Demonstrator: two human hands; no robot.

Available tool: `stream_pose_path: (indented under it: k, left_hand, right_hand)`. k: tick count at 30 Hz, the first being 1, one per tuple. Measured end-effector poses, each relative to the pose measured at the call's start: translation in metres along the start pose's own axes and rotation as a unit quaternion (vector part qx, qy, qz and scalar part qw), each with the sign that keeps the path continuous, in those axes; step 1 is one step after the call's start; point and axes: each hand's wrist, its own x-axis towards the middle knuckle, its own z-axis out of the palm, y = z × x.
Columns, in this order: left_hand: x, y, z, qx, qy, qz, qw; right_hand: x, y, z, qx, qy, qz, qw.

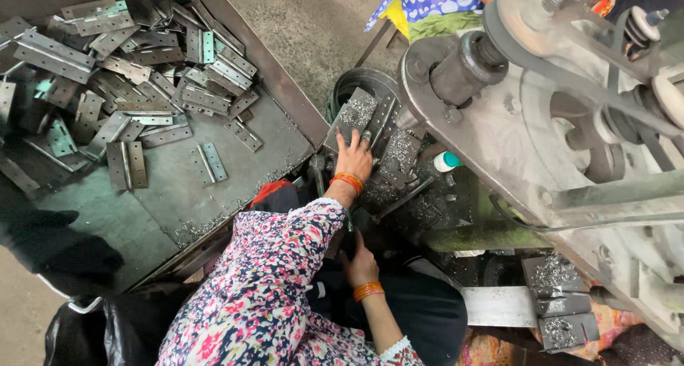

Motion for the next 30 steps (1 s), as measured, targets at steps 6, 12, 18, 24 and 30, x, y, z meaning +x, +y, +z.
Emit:
stream_pose_path:
  k: [6, 12, 18, 24, 30]
  left_hand:
    - [-0.008, 0.005, -0.006, 0.027, -0.018, 0.011, 0.999]
    - [-0.011, 0.006, -0.008, 0.033, -0.009, 0.012, 0.999]
    - [-0.010, -0.004, 0.011, -0.030, 0.087, 0.006, 0.996]
    - [-0.039, -0.014, 0.022, -0.079, 0.157, 0.030, 0.984]
    - [-0.018, -0.016, 0.013, -0.071, 0.114, 0.026, 0.991]
  right_hand:
    - [0.009, -0.003, -0.023, -0.042, -0.042, 0.009, 0.998]
    - [0.025, -0.005, -0.045, -0.080, -0.070, 0.014, 0.994]
    - [0.002, 0.028, 0.054, 0.019, 0.055, -0.013, 0.998]
    - [0.007, 0.041, 0.057, 0.041, 0.047, -0.022, 0.998]
    - [0.026, 0.014, -0.026, -0.041, -0.026, -0.008, 0.999]
